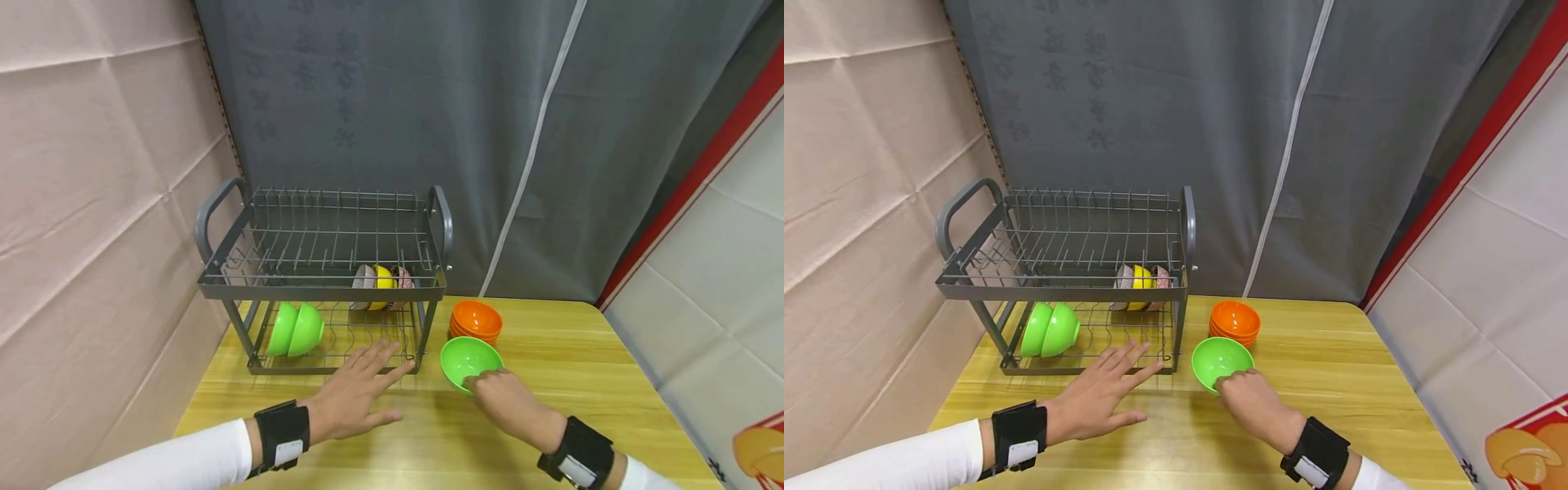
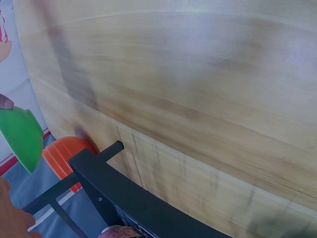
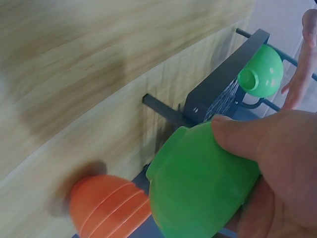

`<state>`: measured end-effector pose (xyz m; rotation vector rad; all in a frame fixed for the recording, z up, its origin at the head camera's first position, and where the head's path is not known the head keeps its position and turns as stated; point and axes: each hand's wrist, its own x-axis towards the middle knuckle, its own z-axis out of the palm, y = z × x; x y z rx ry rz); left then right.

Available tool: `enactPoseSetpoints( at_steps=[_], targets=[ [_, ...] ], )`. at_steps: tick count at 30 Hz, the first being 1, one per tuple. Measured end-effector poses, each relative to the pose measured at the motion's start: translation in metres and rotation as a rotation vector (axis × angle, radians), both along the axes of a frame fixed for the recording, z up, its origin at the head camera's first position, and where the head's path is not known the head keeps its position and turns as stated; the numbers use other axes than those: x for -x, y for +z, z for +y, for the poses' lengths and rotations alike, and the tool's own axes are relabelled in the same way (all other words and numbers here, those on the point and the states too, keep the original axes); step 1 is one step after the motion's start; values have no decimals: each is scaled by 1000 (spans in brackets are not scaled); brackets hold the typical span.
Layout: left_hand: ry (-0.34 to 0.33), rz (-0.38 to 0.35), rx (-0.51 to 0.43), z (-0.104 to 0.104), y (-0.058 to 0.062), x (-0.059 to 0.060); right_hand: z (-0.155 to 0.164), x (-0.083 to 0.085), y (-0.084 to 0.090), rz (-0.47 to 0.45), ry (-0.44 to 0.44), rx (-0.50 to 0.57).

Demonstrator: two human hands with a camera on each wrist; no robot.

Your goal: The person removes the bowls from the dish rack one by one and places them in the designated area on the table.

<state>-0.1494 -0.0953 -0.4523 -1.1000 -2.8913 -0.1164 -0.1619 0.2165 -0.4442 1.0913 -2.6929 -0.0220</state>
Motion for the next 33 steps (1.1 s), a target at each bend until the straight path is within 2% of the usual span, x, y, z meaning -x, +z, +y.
enactPoseSetpoints(
  at_steps=[7,13,16,20,26,33],
  targets=[
    [-15,-15,-18,3,-5,-2,16,1,-2,-14,-77,-4],
    [-45,11,-18,6,-7,-1,30,3,-5,-126,-183,-1],
    [-56,11,-15,10,-5,-1,38,5,-10,-149,-212,-1],
    [-60,-4,-3,14,-5,-2,51,10,-18,-118,-217,3],
    [-79,22,17,18,-7,-3,69,13,-26,-51,-243,31],
    [-112,40,15,20,-9,-4,83,15,-30,-66,-308,57]
  ],
)
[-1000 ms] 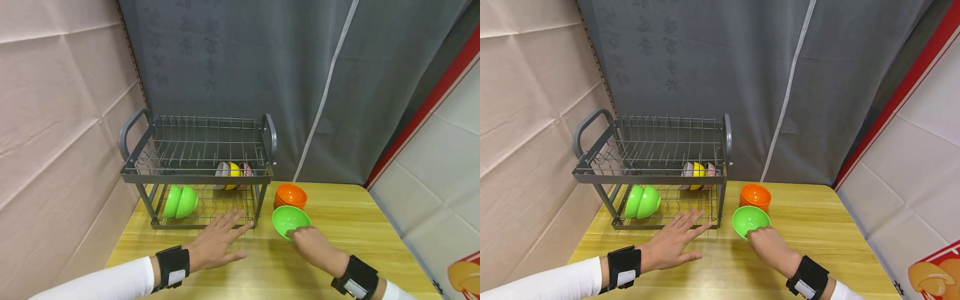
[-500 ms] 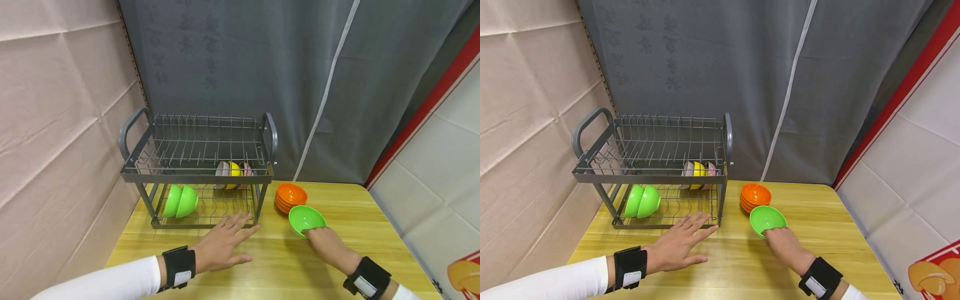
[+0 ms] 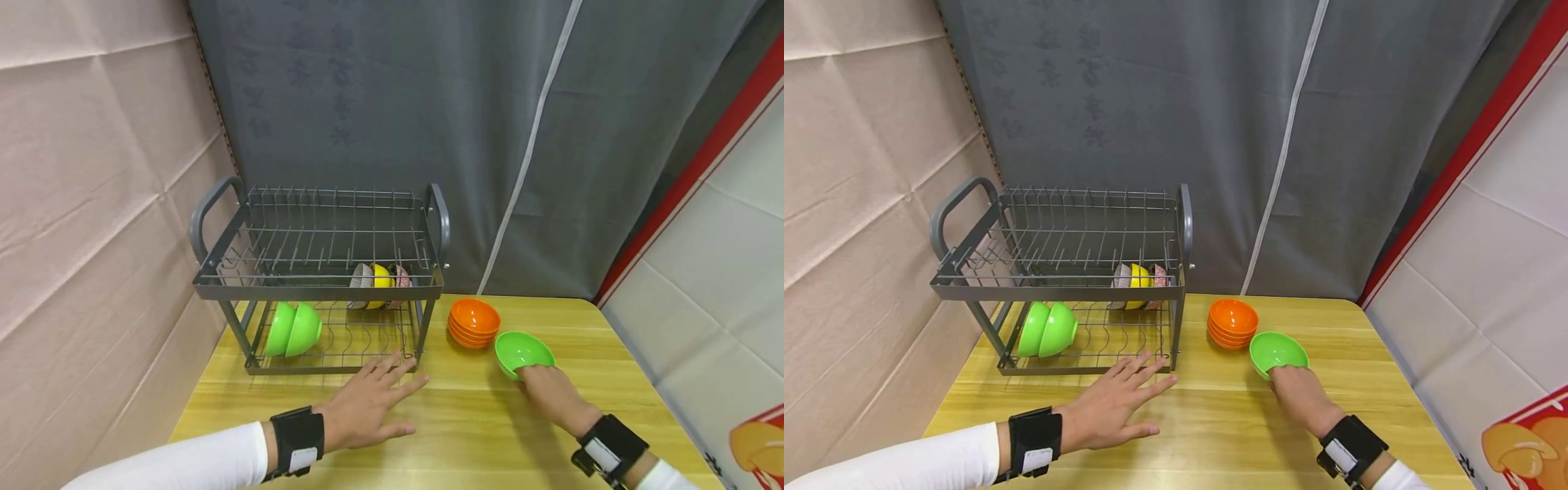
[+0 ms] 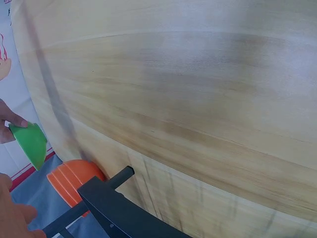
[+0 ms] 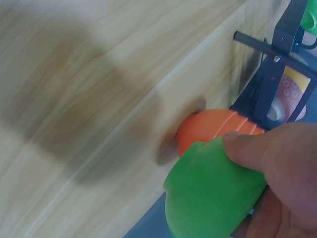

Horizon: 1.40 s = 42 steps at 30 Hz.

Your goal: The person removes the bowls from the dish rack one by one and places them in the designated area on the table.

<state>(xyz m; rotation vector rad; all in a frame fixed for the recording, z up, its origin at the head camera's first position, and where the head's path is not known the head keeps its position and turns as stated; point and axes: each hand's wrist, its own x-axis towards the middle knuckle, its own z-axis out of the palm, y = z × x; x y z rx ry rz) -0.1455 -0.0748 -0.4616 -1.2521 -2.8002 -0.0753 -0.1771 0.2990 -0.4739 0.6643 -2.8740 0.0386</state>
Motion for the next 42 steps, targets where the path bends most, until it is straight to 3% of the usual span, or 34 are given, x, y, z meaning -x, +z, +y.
enactPoseSetpoints(
  at_steps=[12,20,27,42],
  targets=[
    [-50,-39,-9,13,1,-2,23,8,-9,-93,-88,37],
    [-49,-80,12,17,1,-5,39,13,-19,-91,-109,48],
    [-55,-59,23,14,-1,-8,49,19,-23,-143,-166,56],
    [-52,-40,38,13,-6,-9,60,18,-48,-178,-192,41]
  ],
)
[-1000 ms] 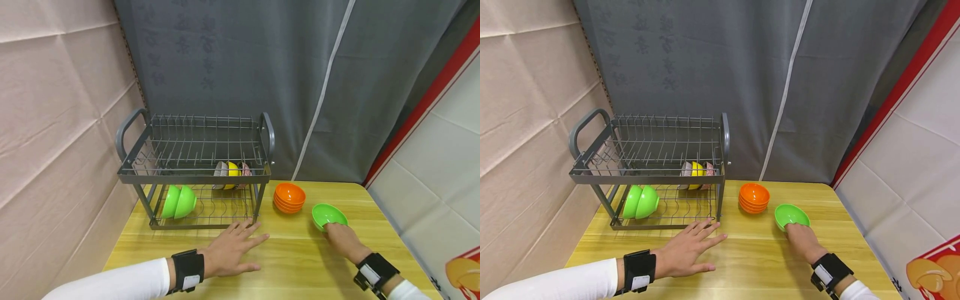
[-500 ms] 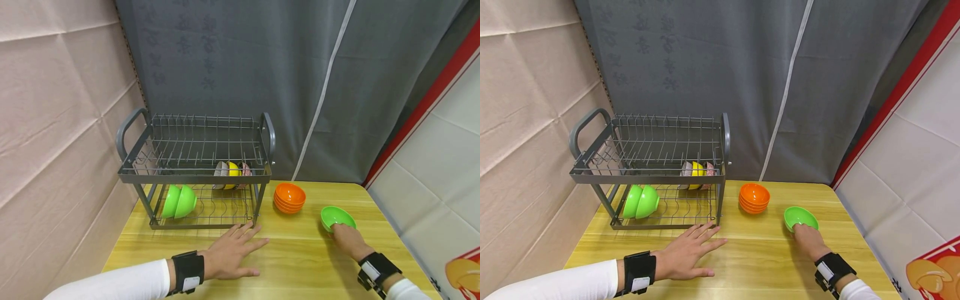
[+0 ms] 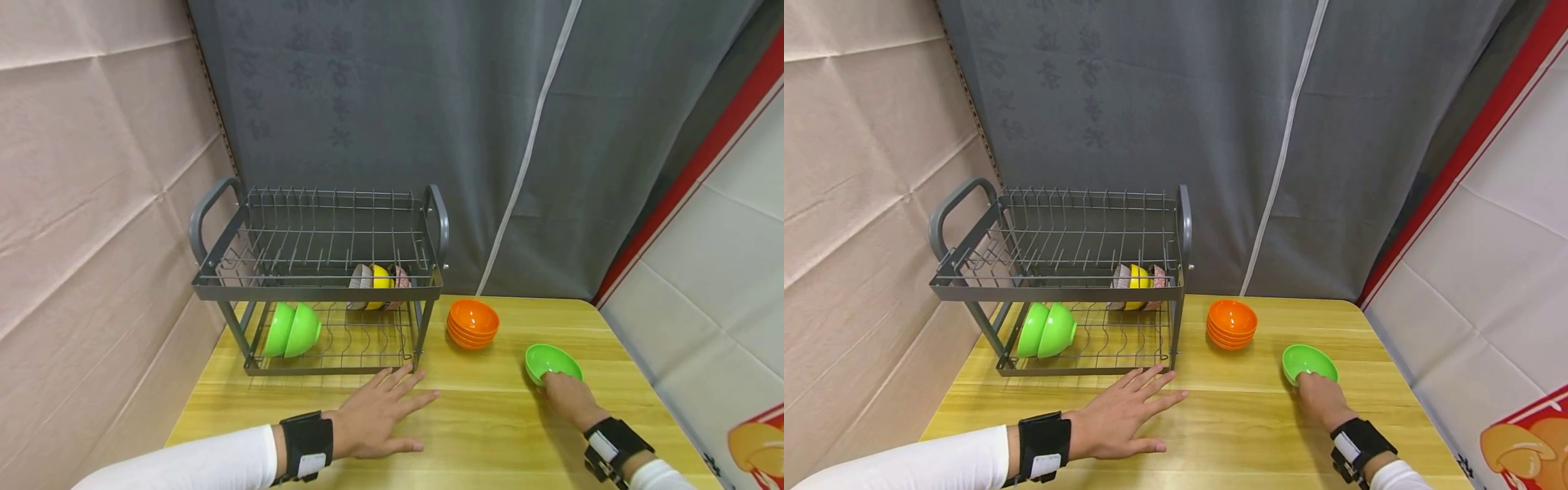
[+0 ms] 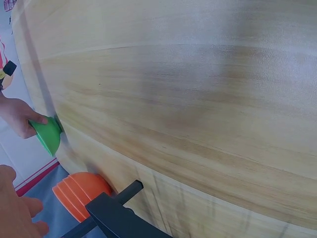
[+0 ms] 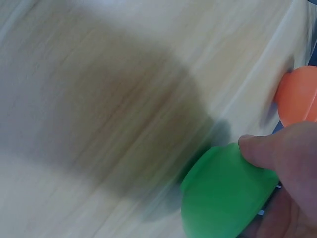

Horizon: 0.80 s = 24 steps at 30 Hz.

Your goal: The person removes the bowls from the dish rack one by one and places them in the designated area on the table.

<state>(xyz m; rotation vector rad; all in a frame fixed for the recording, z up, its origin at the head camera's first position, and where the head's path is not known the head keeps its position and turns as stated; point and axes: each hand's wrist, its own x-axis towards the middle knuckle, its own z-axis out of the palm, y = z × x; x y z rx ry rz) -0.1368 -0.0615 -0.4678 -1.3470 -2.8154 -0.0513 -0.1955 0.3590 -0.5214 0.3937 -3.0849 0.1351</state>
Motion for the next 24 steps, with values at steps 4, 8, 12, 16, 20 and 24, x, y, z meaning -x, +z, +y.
enactPoseSetpoints(
  at_steps=[4,8,12,16,20,24],
  targets=[
    [0,9,-6,-1,-1,0,0,0,-4,-6,-10,1],
    [-10,9,-6,-2,-1,0,1,0,-8,-1,-26,-1],
    [-19,2,-5,-3,-2,-1,1,-1,-9,15,-35,6],
    [-15,4,-4,-5,-2,-2,1,-1,-10,17,-32,12],
    [-10,10,2,-5,-1,-3,2,-2,-10,12,-29,18],
    [-13,24,21,-6,-1,-3,2,-3,-11,11,-26,20]
  ],
)
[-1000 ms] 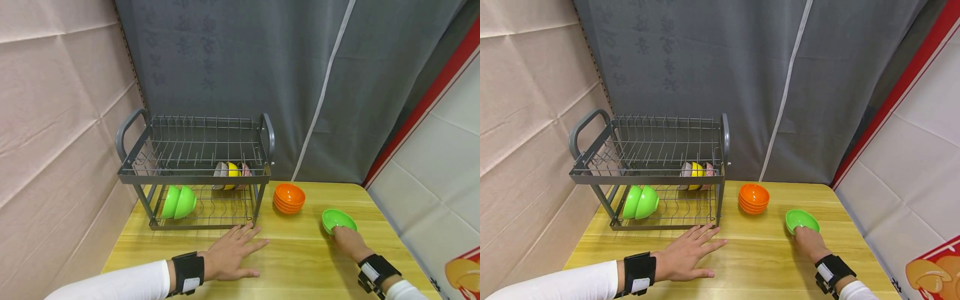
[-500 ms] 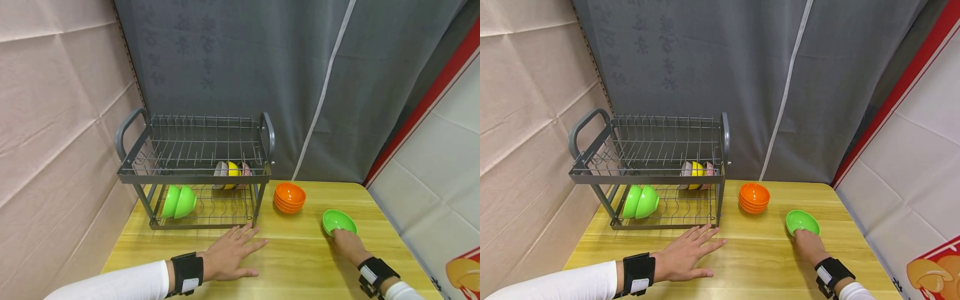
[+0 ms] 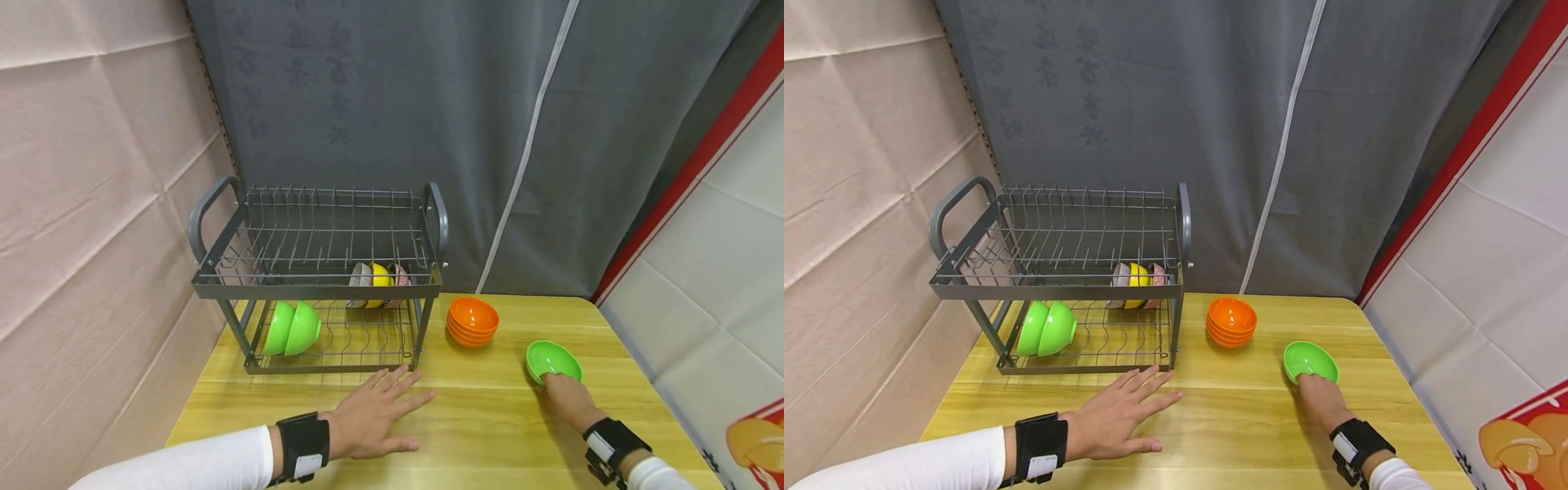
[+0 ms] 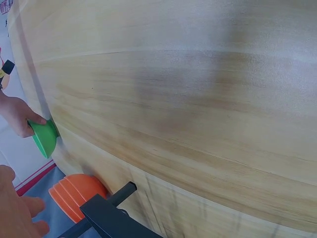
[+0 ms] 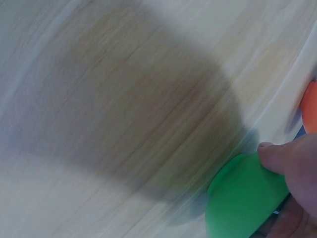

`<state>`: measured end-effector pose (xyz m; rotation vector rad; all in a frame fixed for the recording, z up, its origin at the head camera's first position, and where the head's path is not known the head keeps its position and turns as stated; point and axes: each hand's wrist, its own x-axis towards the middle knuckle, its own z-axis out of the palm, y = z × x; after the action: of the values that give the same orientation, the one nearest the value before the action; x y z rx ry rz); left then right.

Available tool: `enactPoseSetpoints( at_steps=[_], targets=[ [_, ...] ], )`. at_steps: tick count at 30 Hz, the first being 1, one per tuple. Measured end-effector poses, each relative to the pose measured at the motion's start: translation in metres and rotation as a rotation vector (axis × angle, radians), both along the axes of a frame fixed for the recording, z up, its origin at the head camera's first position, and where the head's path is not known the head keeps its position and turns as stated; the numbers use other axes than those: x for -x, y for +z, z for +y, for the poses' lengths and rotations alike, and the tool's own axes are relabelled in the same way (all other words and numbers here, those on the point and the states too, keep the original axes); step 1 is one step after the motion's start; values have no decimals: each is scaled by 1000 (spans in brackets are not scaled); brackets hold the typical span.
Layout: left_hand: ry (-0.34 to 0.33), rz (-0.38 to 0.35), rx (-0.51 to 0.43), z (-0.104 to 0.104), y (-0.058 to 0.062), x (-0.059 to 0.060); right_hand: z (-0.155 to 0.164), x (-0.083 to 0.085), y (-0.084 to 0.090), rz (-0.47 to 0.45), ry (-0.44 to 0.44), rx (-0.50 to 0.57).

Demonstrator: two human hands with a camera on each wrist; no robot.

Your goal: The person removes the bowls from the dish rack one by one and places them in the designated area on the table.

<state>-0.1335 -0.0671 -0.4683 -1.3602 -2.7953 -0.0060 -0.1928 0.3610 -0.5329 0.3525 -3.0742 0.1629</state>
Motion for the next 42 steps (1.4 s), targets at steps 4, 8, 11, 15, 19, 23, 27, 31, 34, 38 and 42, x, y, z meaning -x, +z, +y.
enactPoseSetpoints(
  at_steps=[4,8,11,15,19,23,27,31,34,38,42],
  targets=[
    [-4,3,10,0,-1,1,2,0,-1,-3,6,0],
    [0,-20,8,-1,-2,2,2,-1,3,-26,-2,-5],
    [6,-30,9,-1,-2,1,0,-2,7,-20,0,-42],
    [7,-18,14,-1,-2,1,0,-3,10,-5,16,-106],
    [7,-9,19,-1,-1,2,1,-4,12,-26,4,-115],
    [8,-2,17,-1,-1,3,2,-4,16,-18,-2,-99],
    [7,3,13,-1,-2,5,0,-3,21,12,3,-97],
    [12,-1,5,-2,-2,5,-5,-3,27,32,16,-93],
    [17,-8,0,-3,0,5,-12,-4,35,38,30,-71],
    [25,-10,-10,-4,2,7,-25,-5,46,47,56,-31],
    [35,-5,-22,-7,3,8,-40,-6,56,65,90,-23]
  ],
)
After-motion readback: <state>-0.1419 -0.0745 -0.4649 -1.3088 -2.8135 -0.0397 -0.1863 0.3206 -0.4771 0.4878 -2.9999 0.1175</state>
